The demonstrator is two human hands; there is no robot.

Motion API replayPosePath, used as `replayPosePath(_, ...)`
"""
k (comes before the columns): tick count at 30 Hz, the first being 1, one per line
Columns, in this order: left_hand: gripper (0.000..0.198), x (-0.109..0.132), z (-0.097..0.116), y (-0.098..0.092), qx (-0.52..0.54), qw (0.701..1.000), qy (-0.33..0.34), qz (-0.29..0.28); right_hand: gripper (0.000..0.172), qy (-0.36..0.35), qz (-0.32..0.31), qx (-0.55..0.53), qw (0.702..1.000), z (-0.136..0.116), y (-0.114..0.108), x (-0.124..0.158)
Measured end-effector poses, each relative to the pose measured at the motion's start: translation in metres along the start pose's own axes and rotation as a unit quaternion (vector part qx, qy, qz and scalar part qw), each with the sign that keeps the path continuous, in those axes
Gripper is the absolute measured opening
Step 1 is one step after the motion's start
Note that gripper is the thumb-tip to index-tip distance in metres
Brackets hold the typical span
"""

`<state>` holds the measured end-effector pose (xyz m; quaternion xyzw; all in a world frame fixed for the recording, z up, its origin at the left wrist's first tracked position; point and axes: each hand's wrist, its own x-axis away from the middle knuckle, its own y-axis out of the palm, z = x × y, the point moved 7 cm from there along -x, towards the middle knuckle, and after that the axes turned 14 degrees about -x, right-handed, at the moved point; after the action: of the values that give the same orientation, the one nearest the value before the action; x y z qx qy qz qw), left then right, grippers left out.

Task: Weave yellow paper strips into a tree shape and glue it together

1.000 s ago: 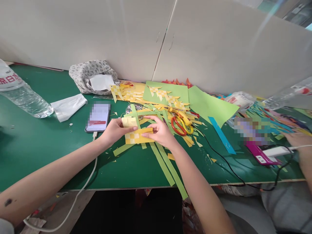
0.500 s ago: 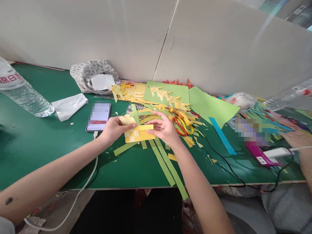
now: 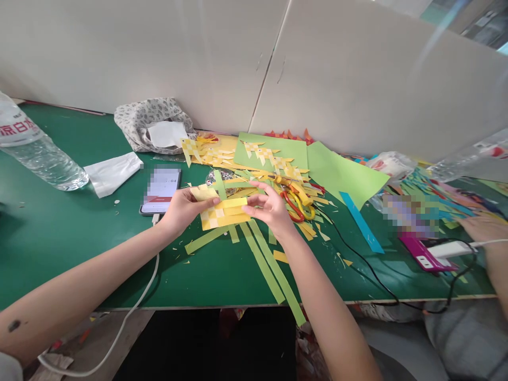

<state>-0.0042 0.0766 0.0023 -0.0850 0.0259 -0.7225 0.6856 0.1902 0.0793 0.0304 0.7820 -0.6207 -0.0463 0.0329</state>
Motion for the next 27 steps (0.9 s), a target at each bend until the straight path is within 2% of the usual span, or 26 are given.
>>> replayPosePath(2, 0.034, 0.001, 0.0, 0.0, -0.006, 1.0, -0.002, 0.006, 0.057, -0.06, 0.002, 0.015, 0.998, -0.01, 0.002, 0.002)
replayPosePath(4, 0.032, 0.003, 0.002, 0.004, -0.022, 1.0, 0.007, -0.003, 0.05, -0.081, -0.013, 0.062, 0.995, -0.011, 0.01, 0.003)
replayPosePath(7, 0.028, 0.008, 0.006, 0.011, -0.064, 0.997, 0.041, -0.02, 0.044, -0.032, -0.069, 0.159, 0.984, 0.003, 0.027, 0.006)
replayPosePath(10, 0.026, 0.012, 0.007, 0.014, -0.086, 0.995, 0.052, -0.028, 0.036, -0.001, -0.092, 0.213, 0.973, 0.014, 0.036, 0.007)
replayPosePath(19, 0.026, 0.011, 0.003, 0.017, -0.074, 0.995, 0.033, -0.06, 0.029, -0.012, -0.094, 0.204, 0.974, 0.014, 0.034, 0.004)
replayPosePath(24, 0.032, 0.011, 0.003, 0.02, -0.072, 0.994, 0.028, -0.073, 0.035, 0.015, -0.097, 0.2, 0.975, 0.02, 0.035, 0.005)
replayPosePath(27, 0.039, 0.01, 0.004, 0.02, -0.05, 0.995, 0.019, -0.083, 0.038, -0.002, -0.08, 0.207, 0.975, 0.018, 0.031, 0.004)
